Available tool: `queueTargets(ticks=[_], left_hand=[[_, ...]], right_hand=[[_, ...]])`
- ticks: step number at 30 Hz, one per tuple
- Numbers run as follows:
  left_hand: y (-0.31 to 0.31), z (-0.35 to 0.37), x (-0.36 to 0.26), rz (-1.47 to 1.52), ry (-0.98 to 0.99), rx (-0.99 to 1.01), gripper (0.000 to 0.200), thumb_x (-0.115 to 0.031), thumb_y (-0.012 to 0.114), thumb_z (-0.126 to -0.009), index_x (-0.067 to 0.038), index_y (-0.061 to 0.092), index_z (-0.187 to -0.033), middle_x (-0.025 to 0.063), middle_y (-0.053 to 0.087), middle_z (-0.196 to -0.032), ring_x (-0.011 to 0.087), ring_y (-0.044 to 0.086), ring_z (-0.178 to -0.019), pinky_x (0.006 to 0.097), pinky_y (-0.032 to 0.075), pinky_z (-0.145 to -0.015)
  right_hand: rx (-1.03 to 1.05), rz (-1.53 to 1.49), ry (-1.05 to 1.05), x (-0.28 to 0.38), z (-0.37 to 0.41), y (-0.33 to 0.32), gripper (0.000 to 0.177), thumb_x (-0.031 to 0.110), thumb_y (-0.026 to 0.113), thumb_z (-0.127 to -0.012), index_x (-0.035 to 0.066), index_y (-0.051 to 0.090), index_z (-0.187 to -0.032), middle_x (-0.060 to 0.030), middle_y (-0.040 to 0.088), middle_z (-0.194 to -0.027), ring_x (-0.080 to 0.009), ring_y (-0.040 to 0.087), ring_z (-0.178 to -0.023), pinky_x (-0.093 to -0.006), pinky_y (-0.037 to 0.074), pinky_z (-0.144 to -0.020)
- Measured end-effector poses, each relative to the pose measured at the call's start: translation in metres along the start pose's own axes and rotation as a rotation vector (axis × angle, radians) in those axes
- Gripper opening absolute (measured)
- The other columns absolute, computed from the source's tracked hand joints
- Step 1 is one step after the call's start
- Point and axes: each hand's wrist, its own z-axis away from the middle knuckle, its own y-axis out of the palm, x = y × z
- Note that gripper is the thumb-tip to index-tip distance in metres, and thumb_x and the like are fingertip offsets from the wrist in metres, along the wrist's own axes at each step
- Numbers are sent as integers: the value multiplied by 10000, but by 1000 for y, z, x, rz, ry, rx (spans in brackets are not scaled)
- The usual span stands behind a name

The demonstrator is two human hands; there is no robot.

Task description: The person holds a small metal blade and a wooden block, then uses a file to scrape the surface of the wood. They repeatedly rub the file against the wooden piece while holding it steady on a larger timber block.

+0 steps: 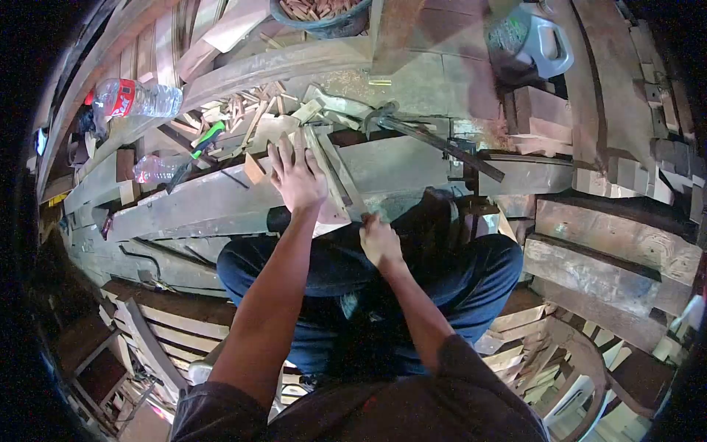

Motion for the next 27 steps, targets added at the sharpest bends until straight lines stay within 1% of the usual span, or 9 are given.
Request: queueTargets(ticks=[1,4,6,10,15,16,20,22,27], left_hand=[[1,0,0,10,-6,2,522,-331,348,-1018,-313,326,-1540,60,251,-1619,332,127,-1511,591,225,-1141],[-1,0,0,46,-6,-4,523,-329,350,-1020,-307,323,-1542,61,255,-1618,336,130,-1510,599,221,-1140],[-3,-2,-2,-5,-24,25,525,-334,354,-1022,-294,323,-1544,64,266,-1614,331,135,-1511,576,217,-1150],[-1,1,-1,9,-1,-19,519,-329,356,-1024,-292,327,-1542,73,289,-1603,341,158,-1503,562,222,-1150],[1,0,0,9,11,-52,525,-345,366,-1018,-305,330,-1540,77,296,-1598,336,176,-1499,554,211,-1152],[3,-2,1,-1,6,-44,527,-340,365,-1016,-304,329,-1541,74,292,-1599,328,170,-1502,552,206,-1154],[-4,1,0,-4,9,-29,532,-299,395,-1002,-275,355,-1531,88,317,-1586,354,171,-1499,534,199,-1162],[-6,2,-2,14,11,-37,529,-300,390,-1007,-280,349,-1533,94,312,-1590,357,170,-1499,537,200,-1159],[-6,-3,-1,18,-20,3,525,-334,355,-1018,-307,324,-1542,64,252,-1617,339,138,-1510,557,219,-1147]], right_hand=[[86,58,4,2,-21,-2,437,293,511,-949,-62,454,-1198,-323,653,-997,-511,636,-897,-573,537,-759],[38,65,-67,-13,0,15,404,293,515,-943,-20,482,-1196,-331,637,-1028,-510,634,-904,-571,539,-755],[43,29,-72,-6,44,1,336,295,525,-933,71,514,-1183,-292,654,-924,-499,648,-872,-574,539,-750],[-37,9,19,-5,0,10,264,254,523,-929,73,569,-1115,-256,666,-810,-505,647,-823,-587,527,-739],[-112,50,-179,-24,17,19,292,236,513,-939,71,569,-1172,-245,642,-1019,-503,635,-892,-601,513,-769],[-8,-60,-114,-26,36,10,292,240,525,-938,60,572,-1164,-269,627,-1027,-501,633,-891,-605,511,-774],[-116,57,-219,-24,-15,18,259,220,535,-934,17,571,-1092,-291,656,-857,-502,649,-788,-599,528,-717],[-142,27,-153,3,-31,0,261,213,535,-935,-25,562,-1037,-270,662,-775,-488,652,-739,-570,541,-674],[-106,21,-286,-18,20,5,244,208,548,-924,34,573,-1094,-297,624,-1048,-466,647,-895,-573,528,-775]])
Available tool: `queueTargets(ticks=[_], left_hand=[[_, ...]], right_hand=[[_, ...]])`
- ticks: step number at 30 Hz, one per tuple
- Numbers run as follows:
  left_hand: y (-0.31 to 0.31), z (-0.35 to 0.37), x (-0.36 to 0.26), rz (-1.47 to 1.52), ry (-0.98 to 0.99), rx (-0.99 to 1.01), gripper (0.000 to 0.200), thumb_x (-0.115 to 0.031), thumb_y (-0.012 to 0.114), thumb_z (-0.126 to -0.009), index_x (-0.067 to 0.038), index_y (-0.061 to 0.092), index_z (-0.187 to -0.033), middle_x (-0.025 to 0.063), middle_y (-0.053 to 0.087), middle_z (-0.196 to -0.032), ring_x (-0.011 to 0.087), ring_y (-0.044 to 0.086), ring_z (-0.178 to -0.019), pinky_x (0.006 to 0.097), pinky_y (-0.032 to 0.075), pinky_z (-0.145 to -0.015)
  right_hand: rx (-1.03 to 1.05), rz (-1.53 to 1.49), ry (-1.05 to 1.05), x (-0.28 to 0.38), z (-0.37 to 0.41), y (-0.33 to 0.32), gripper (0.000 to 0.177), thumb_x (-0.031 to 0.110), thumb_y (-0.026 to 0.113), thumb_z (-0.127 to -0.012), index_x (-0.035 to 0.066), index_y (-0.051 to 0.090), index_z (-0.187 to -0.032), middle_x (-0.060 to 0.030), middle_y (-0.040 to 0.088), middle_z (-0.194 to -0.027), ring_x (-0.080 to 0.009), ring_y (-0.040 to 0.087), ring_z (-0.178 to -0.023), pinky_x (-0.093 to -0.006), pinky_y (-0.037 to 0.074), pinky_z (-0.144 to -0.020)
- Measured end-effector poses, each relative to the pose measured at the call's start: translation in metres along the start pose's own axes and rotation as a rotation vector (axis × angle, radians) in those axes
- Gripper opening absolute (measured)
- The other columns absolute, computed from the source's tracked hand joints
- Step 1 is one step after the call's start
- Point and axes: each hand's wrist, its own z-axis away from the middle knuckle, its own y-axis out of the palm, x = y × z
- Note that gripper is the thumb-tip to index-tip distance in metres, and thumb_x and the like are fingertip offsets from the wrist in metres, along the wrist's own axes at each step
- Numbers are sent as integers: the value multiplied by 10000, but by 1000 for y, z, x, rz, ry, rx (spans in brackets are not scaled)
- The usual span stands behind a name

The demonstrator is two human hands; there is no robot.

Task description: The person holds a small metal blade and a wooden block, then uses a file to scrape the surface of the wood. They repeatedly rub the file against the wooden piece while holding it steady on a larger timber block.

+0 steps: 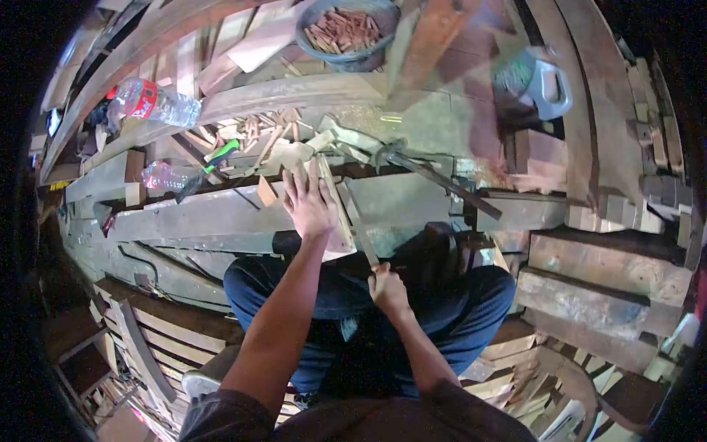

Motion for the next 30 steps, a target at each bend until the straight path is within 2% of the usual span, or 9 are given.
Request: queueTargets(ticks=[2,4,9,11,16,18,21,25,30], left_hand=[[3,2,3,0,11,-9,527,-326,363,-1015,-286,336,-1539,82,275,-1605,346,154,-1504,555,215,-1149],[1,4,3,9,40,-28,525,-316,368,-1014,-269,345,-1536,100,294,-1595,358,170,-1498,560,211,-1153],[-2,2,-1,22,-4,37,539,-318,362,-1016,-297,304,-1552,90,250,-1616,346,132,-1510,581,187,-1160],[3,1,2,13,-6,28,533,-320,360,-1016,-297,316,-1546,86,244,-1618,351,138,-1507,577,194,-1157],[-2,9,2,10,26,6,537,-303,388,-999,-260,347,-1533,89,274,-1602,356,159,-1499,552,217,-1149],[-6,3,-1,17,22,13,530,-298,376,-1006,-258,347,-1533,84,266,-1608,353,151,-1502,547,214,-1155],[1,2,1,-15,21,-5,532,-300,373,-1008,-265,341,-1537,79,263,-1611,349,145,-1505,545,214,-1158],[-1,4,-1,-6,22,-10,542,-317,374,-1011,-288,313,-1548,81,266,-1611,347,149,-1505,568,210,-1151],[-1,1,-1,4,6,-12,526,-320,380,-1010,-285,348,-1534,79,275,-1606,350,169,-1499,576,225,-1145]], right_hand=[[75,36,64,3,-4,-3,245,199,553,-918,49,571,-1111,-292,601,-1109,-465,638,-931,-578,521,-798],[102,52,163,-1,-50,6,240,202,533,-923,46,578,-1099,-254,643,-952,-484,639,-844,-592,523,-746],[-59,-51,-16,-3,7,0,244,212,543,-923,45,576,-1097,-246,667,-870,-489,645,-810,-593,527,-715],[93,-69,175,-2,19,-5,251,228,541,-925,39,573,-1086,-261,668,-877,-492,644,-840,-590,523,-734],[91,-4,192,14,-33,-6,258,225,481,-952,29,586,-1084,-274,664,-869,-500,641,-831,-599,516,-764],[-62,15,114,5,-10,9,270,228,495,-947,25,586,-1100,-270,664,-892,-504,639,-826,-601,514,-773],[147,-74,258,6,16,-10,284,228,535,-929,39,588,-1134,-261,655,-976,-482,646,-873,-584,525,-775],[48,-11,197,25,-50,-17,249,163,480,-934,35,607,-1106,-259,660,-877,-491,642,-840,-568,533,-733],[18,-46,209,14,17,-19,199,134,508,-919,-32,585,-999,-304,645,-829,-508,632,-768,-607,512,-700]])
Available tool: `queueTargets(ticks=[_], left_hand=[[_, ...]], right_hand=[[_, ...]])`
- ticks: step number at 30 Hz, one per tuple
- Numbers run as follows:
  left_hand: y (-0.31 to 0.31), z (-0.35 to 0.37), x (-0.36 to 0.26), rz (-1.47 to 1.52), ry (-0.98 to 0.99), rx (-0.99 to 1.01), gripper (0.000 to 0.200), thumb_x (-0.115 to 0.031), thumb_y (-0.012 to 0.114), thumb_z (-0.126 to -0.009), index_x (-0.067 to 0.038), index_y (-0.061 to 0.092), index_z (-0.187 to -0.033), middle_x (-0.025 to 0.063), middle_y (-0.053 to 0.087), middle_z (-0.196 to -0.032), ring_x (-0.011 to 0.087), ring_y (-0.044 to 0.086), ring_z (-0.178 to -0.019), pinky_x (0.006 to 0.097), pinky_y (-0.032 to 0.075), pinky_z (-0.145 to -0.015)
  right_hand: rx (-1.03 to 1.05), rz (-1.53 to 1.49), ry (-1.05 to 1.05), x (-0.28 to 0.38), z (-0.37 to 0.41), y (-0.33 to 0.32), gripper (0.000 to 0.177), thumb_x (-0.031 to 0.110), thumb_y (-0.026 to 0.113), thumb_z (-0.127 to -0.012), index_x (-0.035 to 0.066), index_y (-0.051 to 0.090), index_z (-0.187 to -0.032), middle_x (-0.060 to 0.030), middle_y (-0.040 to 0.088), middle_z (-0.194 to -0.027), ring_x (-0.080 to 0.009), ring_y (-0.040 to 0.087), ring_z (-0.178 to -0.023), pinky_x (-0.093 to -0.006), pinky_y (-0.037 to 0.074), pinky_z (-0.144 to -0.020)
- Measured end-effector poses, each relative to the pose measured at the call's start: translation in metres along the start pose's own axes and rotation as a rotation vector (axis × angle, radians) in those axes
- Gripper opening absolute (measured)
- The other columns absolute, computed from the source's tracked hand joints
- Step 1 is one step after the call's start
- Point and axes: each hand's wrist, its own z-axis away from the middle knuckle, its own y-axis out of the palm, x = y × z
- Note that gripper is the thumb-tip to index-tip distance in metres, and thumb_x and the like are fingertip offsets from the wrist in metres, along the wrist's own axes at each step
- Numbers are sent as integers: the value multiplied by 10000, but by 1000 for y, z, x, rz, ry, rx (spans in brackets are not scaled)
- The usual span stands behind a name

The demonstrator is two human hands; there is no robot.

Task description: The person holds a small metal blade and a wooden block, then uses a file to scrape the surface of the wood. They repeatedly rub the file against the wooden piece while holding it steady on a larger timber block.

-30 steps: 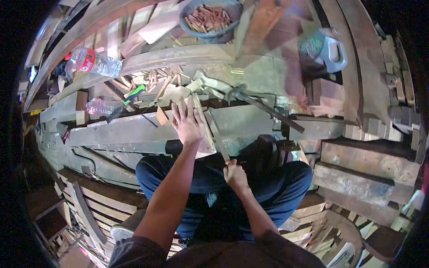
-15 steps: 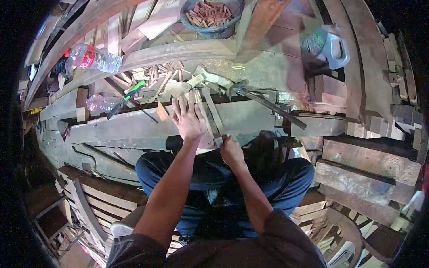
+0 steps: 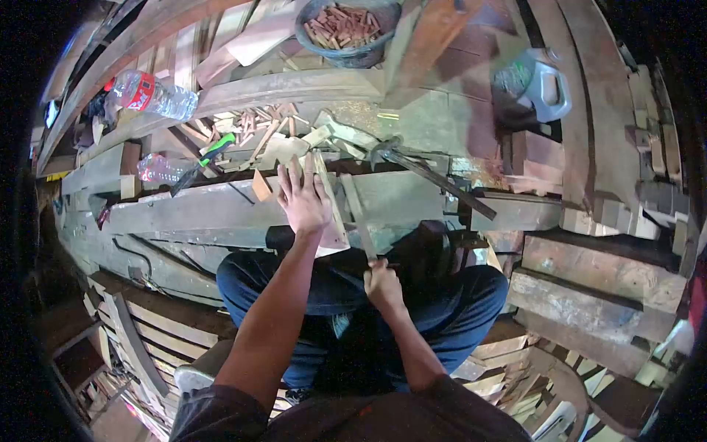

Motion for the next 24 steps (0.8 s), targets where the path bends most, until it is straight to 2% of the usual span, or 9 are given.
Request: queueTargets(ticks=[5,8,10,13,17,18,19,21,24], left_hand=[[2,3,0,-5,14,-12,523,-312,374,-1013,-266,350,-1534,89,278,-1605,357,165,-1498,574,222,-1147],[2,3,1,1,0,20,533,-313,372,-1014,-307,322,-1544,76,271,-1611,347,161,-1503,562,223,-1145],[6,1,1,-26,-12,17,535,-309,380,-1010,-343,323,-1541,74,274,-1610,341,161,-1504,553,232,-1139],[2,2,2,1,16,-6,533,-297,394,-1003,-290,347,-1534,82,295,-1595,350,168,-1499,563,242,-1134],[-2,3,0,-41,23,10,542,-305,386,-1006,-267,320,-1543,89,291,-1589,364,171,-1492,555,237,-1138],[-1,3,1,-11,20,4,548,-305,381,-1007,-285,304,-1549,88,287,-1593,362,163,-1496,556,241,-1133],[2,3,2,-21,4,3,529,-311,381,-1012,-292,336,-1538,70,268,-1611,348,162,-1504,549,219,-1155],[-3,-2,-1,9,-25,47,527,-323,367,-1016,-302,328,-1541,67,258,-1616,344,148,-1508,549,206,-1160],[-2,1,0,-7,-9,43,527,-331,367,-1018,-301,325,-1543,63,257,-1617,345,137,-1510,548,198,-1162]], right_hand=[[-31,102,-36,0,-68,22,259,196,533,-914,18,588,-1094,-275,662,-843,-499,646,-811,-588,535,-734],[-59,116,-108,4,-33,16,285,215,527,-937,27,558,-1149,-223,673,-837,-473,663,-785,-588,539,-715],[103,103,69,-10,10,16,300,233,527,-944,46,537,-1178,-192,678,-852,-455,674,-795,-587,537,-715],[-23,180,-80,-7,-28,26,283,236,534,-932,56,542,-1150,-224,675,-864,-467,669,-823,-587,537,-727],[46,102,74,26,-60,2,241,232,550,-924,57,566,-1089,-256,661,-951,-464,651,-875,-576,536,-739],[60,175,25,-4,-49,23,226,235,556,-921,58,571,-1061,-240,661,-927,-446,660,-884,-573,543,-720],[-119,175,-165,-10,-16,25,240,230,564,-913,66,578,-1088,-229,651,-971,-434,671,-869,-563,552,-714],[210,165,219,-3,7,13,315,217,569,-906,96,565,-1197,-239,588,-1080,-430,666,-833,-551,559,-703],[-30,196,-151,4,-32,16,259,199,546,-921,9,534,-1097,-258,652,-859,-469,662,-765,-561,561,-680]])
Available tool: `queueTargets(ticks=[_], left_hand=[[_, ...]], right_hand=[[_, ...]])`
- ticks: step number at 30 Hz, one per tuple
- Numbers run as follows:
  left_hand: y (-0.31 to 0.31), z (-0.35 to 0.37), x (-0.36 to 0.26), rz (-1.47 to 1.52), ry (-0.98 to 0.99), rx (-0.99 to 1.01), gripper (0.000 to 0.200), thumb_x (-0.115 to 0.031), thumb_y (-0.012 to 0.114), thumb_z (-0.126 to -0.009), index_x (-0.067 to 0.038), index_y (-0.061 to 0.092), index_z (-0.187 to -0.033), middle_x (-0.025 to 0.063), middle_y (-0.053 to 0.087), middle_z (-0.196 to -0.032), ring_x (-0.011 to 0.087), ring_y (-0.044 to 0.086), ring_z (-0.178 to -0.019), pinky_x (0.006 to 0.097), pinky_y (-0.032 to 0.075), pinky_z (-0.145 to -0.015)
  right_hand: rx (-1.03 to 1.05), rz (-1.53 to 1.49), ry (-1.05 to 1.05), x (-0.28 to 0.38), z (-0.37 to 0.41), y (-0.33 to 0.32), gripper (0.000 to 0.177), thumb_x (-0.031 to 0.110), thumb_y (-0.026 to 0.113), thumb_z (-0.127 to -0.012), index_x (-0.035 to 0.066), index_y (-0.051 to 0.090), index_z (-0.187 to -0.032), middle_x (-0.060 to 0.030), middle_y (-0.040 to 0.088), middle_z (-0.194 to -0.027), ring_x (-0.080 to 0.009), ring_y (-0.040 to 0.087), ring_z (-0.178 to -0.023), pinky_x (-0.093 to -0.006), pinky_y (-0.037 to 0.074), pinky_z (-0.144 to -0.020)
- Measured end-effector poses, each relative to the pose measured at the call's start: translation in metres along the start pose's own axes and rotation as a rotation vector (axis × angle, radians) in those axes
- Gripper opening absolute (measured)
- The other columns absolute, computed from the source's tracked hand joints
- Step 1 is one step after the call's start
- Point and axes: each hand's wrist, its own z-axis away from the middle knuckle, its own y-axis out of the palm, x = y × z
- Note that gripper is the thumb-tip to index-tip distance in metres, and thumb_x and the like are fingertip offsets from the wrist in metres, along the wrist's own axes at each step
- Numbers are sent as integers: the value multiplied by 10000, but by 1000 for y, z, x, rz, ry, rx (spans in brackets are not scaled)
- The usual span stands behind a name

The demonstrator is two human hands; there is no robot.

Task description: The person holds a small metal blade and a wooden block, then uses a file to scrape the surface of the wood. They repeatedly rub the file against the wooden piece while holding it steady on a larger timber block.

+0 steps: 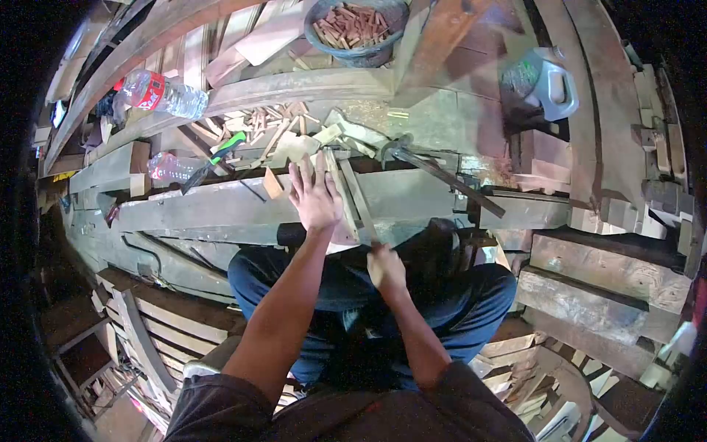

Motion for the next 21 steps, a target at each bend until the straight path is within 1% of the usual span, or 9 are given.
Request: queueTargets(ticks=[3,4,7,10,11,13,15,17,21], left_hand=[[2,3,0,-19,13,-18,531,-326,377,-1015,-292,328,-1543,60,259,-1615,345,143,-1508,546,202,-1162],[1,1,1,-36,13,-17,532,-324,379,-1014,-288,330,-1542,60,260,-1614,344,145,-1507,545,203,-1162],[4,-1,2,7,11,-25,530,-317,379,-1014,-285,334,-1540,61,253,-1615,345,151,-1504,545,205,-1161],[5,4,5,9,25,-44,540,-310,390,-1005,-274,331,-1541,81,278,-1600,362,160,-1497,551,203,-1158],[6,1,3,16,43,-71,545,-307,397,-1000,-267,332,-1540,87,295,-1591,370,164,-1494,553,203,-1155],[6,6,0,31,35,-43,540,-317,386,-1008,-284,326,-1543,82,278,-1602,359,152,-1501,555,197,-1159],[1,1,2,34,25,-30,534,-326,375,-1015,-300,320,-1545,77,261,-1613,349,140,-1507,557,191,-1164],[10,-1,5,12,21,-48,533,-330,373,-1013,-297,328,-1543,62,249,-1619,351,137,-1507,565,186,-1162],[2,7,2,-18,23,-21,555,-306,388,-999,-274,315,-1548,67,260,-1612,363,165,-1497,564,222,-1146]], right_hand=[[90,-53,207,12,-44,-4,254,184,545,-919,39,544,-1128,-269,638,-923,-467,662,-798,-548,564,-681],[101,-76,178,9,-34,-4,242,198,538,-924,94,554,-1142,-276,629,-982,-464,658,-851,-557,557,-712],[40,-68,94,4,32,-1,201,204,527,-933,60,546,-1071,-260,663,-861,-468,665,-811,-591,540,-733],[38,-81,86,3,17,0,238,228,531,-937,54,541,-1100,-280,662,-924,-470,665,-820,-601,530,-760],[130,-97,264,5,-10,3,304,250,541,-941,57,525,-1176,-279,649,-960,-477,660,-832,-590,535,-761],[76,-79,199,1,-44,11,344,271,548,-939,63,511,-1210,-266,663,-921,-490,659,-829,-590,536,-762],[-21,-52,114,-14,-6,27,339,274,563,-932,62,514,-1192,-246,673,-864,-490,663,-820,-591,535,-761],[196,-120,274,2,30,-5,345,300,569,-925,72,545,-1183,-255,671,-905,-476,666,-853,-575,538,-783],[149,-88,189,10,1,-13,237,225,534,-935,59,599,-1091,-284,661,-962,-474,660,-888,-582,530,-786]])
